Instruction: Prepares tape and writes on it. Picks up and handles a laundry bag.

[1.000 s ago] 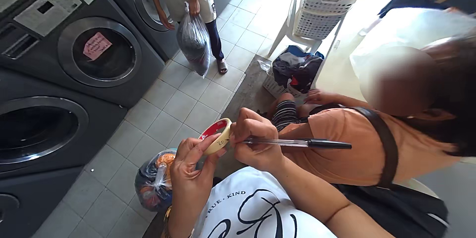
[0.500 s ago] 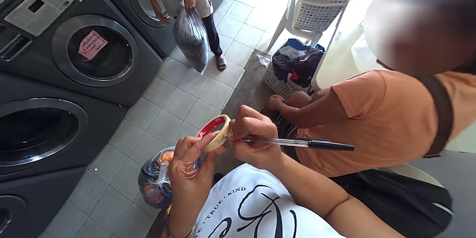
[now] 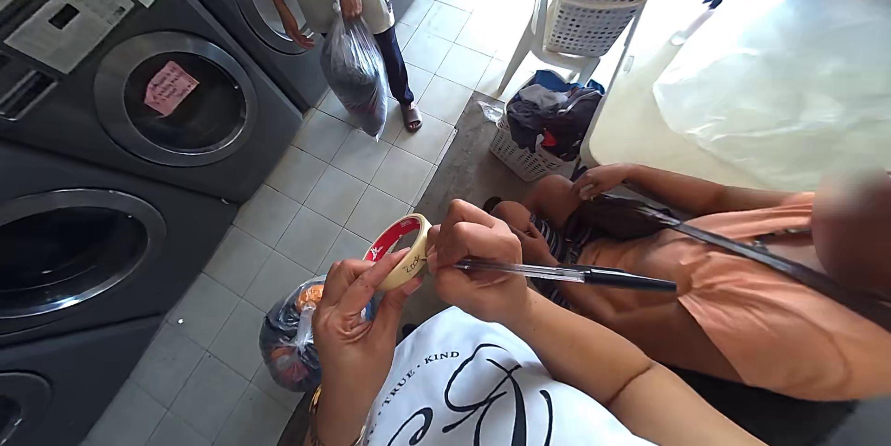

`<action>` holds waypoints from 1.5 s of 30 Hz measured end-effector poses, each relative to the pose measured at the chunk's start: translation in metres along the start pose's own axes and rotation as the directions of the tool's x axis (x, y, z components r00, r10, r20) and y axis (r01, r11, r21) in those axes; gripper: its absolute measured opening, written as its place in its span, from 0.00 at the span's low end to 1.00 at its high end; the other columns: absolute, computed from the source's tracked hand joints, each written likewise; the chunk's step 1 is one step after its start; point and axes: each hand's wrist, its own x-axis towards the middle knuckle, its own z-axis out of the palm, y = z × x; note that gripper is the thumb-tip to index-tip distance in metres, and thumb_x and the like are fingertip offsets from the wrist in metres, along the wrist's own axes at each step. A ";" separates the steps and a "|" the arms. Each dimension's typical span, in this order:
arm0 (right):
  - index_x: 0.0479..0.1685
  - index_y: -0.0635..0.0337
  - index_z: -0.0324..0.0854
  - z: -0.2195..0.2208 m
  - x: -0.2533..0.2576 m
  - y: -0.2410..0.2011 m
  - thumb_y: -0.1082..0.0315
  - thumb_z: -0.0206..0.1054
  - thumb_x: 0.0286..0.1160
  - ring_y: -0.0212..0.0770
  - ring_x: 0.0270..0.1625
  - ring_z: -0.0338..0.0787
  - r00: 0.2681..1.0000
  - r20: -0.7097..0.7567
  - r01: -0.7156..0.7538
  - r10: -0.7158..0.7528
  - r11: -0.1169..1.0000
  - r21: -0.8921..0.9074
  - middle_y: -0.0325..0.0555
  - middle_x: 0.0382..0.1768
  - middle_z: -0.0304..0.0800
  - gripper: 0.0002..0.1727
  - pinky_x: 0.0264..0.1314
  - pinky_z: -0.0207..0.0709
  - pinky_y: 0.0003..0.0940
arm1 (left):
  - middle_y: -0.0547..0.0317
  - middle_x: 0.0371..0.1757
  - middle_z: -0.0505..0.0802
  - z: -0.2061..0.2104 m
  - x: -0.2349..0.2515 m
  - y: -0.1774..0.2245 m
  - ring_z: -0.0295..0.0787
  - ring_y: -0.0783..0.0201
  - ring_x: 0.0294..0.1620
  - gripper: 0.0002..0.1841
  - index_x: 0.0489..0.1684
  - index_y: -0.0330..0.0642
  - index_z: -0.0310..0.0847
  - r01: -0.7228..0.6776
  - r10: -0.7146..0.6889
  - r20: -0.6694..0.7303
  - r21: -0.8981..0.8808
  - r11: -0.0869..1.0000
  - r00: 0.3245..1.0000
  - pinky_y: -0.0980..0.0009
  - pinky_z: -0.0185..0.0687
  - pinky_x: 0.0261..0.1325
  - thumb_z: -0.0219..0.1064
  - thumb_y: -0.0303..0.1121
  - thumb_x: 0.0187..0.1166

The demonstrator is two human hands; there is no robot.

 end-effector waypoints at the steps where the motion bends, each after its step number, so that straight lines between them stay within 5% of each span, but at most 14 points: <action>1: 0.24 0.65 0.77 0.000 0.000 -0.001 0.81 0.66 0.60 0.25 0.32 0.78 1.000 -0.006 -0.013 0.013 1.000 0.028 0.41 0.27 0.75 0.04 0.35 0.74 0.16 | 0.68 0.44 0.88 0.000 -0.001 0.000 0.82 0.75 0.48 0.13 0.55 0.49 0.95 0.002 -0.002 0.000 -0.012 1.000 1.000 0.83 0.78 0.50 0.77 0.39 0.75; 6: 0.29 0.64 0.78 0.000 0.000 -0.004 0.82 0.65 0.62 0.25 0.33 0.80 0.999 -0.020 -0.032 0.036 0.986 0.165 0.40 0.29 0.77 0.04 0.36 0.77 0.18 | 0.69 0.45 0.87 -0.003 -0.002 0.003 0.84 0.74 0.48 0.14 0.57 0.51 0.94 0.020 -0.019 0.011 -0.062 0.998 1.000 0.82 0.82 0.51 0.78 0.39 0.75; 16: 0.27 0.65 0.78 0.002 -0.005 -0.006 0.80 0.66 0.62 0.26 0.34 0.78 0.999 0.033 0.007 -0.008 0.999 0.039 0.41 0.28 0.75 0.03 0.38 0.74 0.18 | 0.70 0.45 0.88 -0.006 -0.009 0.003 0.84 0.75 0.48 0.14 0.56 0.52 0.95 0.011 -0.012 -0.001 -0.070 0.997 1.000 0.83 0.81 0.50 0.78 0.41 0.75; 22: 0.30 0.56 0.81 -0.006 -0.001 -0.014 0.81 0.61 0.66 0.25 0.24 0.79 0.958 0.057 -0.272 0.282 0.824 0.496 0.38 0.31 0.84 0.09 0.24 0.75 0.19 | 0.68 0.48 0.90 -0.008 -0.012 0.000 0.87 0.73 0.49 0.14 0.57 0.48 0.92 0.090 -0.071 0.086 -0.236 0.968 0.994 0.80 0.85 0.51 0.76 0.40 0.77; 25: 0.28 0.58 0.80 -0.004 -0.002 -0.013 0.83 0.61 0.65 0.25 0.23 0.80 0.940 0.089 -0.332 0.328 0.831 0.447 0.39 0.30 0.83 0.09 0.24 0.76 0.19 | 0.65 0.52 0.92 -0.013 -0.015 -0.006 0.87 0.69 0.56 0.13 0.55 0.45 0.88 0.095 -0.066 0.174 -0.163 0.982 0.983 0.74 0.85 0.59 0.72 0.40 0.81; 31: 0.28 0.59 0.80 0.002 -0.013 -0.003 0.84 0.62 0.65 0.24 0.23 0.80 0.912 0.152 -0.409 0.380 0.847 0.338 0.37 0.30 0.84 0.09 0.24 0.77 0.18 | 0.70 0.50 0.93 -0.020 -0.018 -0.019 0.84 0.74 0.52 0.17 0.57 0.48 0.91 0.114 -0.109 0.184 -0.020 0.993 0.977 0.74 0.77 0.56 0.68 0.47 0.80; 37: 0.30 0.62 0.81 0.003 -0.016 -0.003 0.78 0.66 0.64 0.24 0.35 0.81 0.978 0.161 -0.145 0.130 0.986 0.086 0.38 0.30 0.79 0.03 0.37 0.77 0.18 | 0.73 0.41 0.91 -0.022 -0.022 -0.019 0.81 0.75 0.46 0.16 0.59 0.58 0.94 0.081 -0.079 0.098 -0.009 0.997 0.992 0.75 0.74 0.53 0.75 0.49 0.76; 45: 0.27 0.61 0.79 0.005 -0.012 -0.004 0.80 0.65 0.63 0.24 0.31 0.81 0.979 0.162 -0.141 0.124 0.985 0.096 0.38 0.28 0.78 0.05 0.33 0.78 0.17 | 0.75 0.39 0.90 -0.022 -0.023 -0.015 0.79 0.76 0.46 0.15 0.54 0.55 0.96 0.099 -0.094 0.061 -0.087 0.991 0.994 0.75 0.72 0.55 0.76 0.47 0.75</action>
